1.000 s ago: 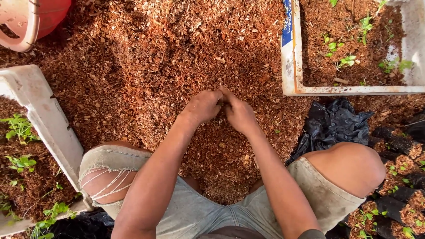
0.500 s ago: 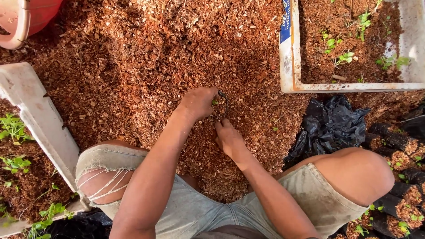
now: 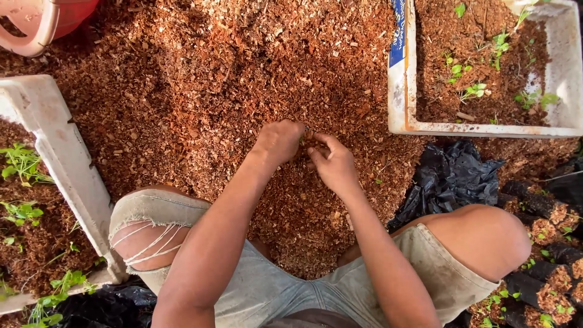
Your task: The person kneels on a pile of wood chips and fills black plastic nursery bags with soil. They then take small seedlings from a white tray, place them into the bags, and cover the roots with more soil. The filled bags are placed on the ground next to other potted seedlings.
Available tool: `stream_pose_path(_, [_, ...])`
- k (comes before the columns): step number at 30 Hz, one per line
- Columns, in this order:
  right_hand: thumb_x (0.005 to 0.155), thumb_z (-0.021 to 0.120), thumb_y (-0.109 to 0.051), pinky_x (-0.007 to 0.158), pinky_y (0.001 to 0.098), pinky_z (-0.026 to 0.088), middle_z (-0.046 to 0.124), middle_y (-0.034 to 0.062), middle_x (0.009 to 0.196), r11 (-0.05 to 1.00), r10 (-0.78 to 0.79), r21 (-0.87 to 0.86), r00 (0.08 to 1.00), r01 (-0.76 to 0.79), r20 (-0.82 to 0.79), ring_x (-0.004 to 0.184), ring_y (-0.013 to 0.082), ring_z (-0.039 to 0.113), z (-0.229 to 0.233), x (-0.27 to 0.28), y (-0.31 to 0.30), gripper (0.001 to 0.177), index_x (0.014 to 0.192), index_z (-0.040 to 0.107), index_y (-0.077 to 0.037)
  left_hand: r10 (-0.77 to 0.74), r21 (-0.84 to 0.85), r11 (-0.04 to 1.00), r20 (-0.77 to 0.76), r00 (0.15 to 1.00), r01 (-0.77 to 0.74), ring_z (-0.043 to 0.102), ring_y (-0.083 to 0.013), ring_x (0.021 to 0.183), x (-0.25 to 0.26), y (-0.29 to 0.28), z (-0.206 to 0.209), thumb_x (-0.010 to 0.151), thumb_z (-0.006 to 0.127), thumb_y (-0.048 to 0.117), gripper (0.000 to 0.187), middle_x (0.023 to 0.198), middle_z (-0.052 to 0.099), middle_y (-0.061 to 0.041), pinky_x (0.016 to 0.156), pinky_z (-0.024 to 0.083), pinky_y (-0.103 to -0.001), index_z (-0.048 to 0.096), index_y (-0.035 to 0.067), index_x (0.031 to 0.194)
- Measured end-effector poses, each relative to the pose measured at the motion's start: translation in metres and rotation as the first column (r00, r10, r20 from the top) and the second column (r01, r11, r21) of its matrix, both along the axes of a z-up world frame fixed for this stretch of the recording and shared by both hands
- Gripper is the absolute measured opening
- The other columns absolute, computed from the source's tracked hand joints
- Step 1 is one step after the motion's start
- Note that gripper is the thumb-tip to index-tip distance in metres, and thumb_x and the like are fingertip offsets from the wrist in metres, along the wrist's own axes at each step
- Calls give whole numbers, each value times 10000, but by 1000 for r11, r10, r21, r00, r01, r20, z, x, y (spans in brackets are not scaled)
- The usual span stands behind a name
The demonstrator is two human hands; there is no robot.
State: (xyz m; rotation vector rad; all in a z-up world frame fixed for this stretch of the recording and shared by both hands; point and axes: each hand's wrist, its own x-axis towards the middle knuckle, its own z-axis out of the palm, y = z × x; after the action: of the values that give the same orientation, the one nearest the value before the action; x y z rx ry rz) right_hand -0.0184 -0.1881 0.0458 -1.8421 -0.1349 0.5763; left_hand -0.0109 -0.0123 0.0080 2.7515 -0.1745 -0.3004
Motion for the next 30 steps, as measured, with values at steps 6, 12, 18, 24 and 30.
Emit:
stream_pose_path(6, [930,748,-253,973,532,515,681,197,1226,832,272,-553,905,-51,327,1191,386,629,-48,19,2,458,1327,626,-61,-13,52,999,87,996,8,746,-212,646,1,8,-13,912,629,-45,196,715,740,-101,543,599,-300,772,57,997])
stream_pose_path(12, [959,615,2,803,466,585,763,116,1023,824,400,-565,750,-44,526,1021,339,715,-39,36,11,395,1342,617,-91,-65,86,994,16,998,64,766,-273,756,15,10,-57,903,616,-31,276,800,763,-154,651,636,-348,743,20,1142])
stream_pose_path(18, [981,472,3,793,602,546,736,273,1054,785,504,-553,806,-278,310,1000,473,705,11,30,15,486,1459,492,-85,-67,38,997,-77,995,70,769,-301,872,7,5,-14,921,574,34,373,903,760,-170,744,643,-381,655,-8,1283])
stream_pose_path(24, [881,723,-34,783,385,581,696,116,1189,920,240,-391,809,-14,537,1054,323,693,-41,34,-20,207,1072,728,-112,-51,367,930,35,998,35,527,-228,1129,-1,-3,60,880,801,382,410,1143,667,-80,940,444,-349,732,159,1217])
stream_pose_path(30, [909,717,-98,918,389,559,602,212,1348,849,372,-521,801,-89,470,1206,358,615,-5,16,4,133,1018,758,-34,110,298,952,-115,987,-72,493,-304,1337,-3,-6,53,909,760,246,350,1296,650,-168,1073,420,-460,724,128,1237])
